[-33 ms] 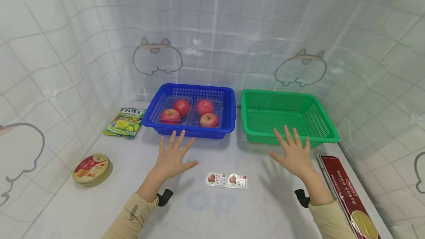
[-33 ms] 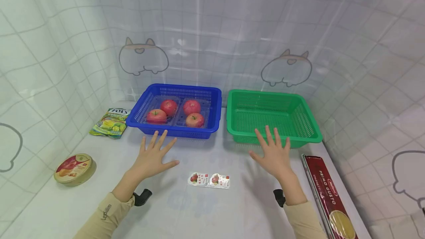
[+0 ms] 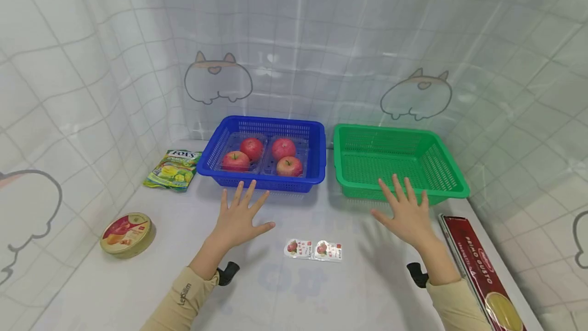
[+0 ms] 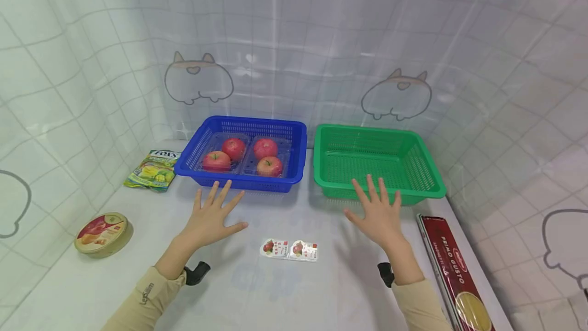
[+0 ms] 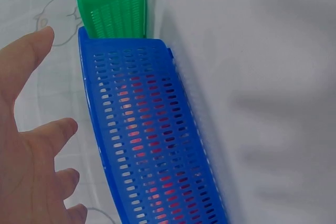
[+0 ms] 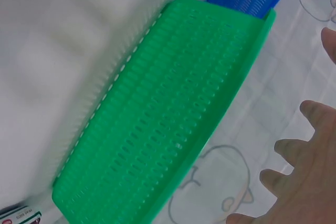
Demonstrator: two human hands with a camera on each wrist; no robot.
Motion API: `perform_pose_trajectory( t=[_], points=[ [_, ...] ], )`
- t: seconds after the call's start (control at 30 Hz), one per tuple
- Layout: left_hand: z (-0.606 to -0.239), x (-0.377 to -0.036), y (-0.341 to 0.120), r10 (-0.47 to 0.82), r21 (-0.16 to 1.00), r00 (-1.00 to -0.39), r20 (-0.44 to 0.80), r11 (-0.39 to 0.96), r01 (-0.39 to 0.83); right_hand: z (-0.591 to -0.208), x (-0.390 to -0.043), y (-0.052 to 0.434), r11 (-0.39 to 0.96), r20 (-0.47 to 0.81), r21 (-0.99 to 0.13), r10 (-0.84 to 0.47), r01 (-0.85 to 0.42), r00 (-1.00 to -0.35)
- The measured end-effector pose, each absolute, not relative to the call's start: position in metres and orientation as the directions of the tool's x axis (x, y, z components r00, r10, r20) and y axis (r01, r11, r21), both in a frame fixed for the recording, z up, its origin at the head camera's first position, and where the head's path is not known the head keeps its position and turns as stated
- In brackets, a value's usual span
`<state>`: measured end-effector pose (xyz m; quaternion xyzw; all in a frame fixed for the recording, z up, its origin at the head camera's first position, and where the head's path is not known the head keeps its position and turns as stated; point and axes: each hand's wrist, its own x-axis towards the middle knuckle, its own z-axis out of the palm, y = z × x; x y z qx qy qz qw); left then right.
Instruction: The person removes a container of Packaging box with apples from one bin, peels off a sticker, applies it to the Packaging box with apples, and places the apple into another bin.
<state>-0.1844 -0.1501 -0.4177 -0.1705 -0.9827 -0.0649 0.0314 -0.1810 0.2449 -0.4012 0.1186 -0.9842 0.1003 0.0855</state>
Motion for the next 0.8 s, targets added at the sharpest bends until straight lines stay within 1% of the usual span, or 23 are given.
perform_pose_trajectory(
  t=[0.33, 0.8],
  points=[
    [-0.414, -0.187, -0.151, 0.344, 0.123, -0.932, 0.112, 0.926, 0.356, -0.399, -0.183, 0.236, 0.945, 0.194, -0.195, -0.224, -0.261, -0.955],
    [-0.405, -0.194, -0.157, 0.316, 0.138, -0.943, 0.100, 0.935, 0.328, -0.396, -0.191, 0.230, 0.947, 0.195, -0.184, -0.228, -0.264, -0.954]
  ],
)
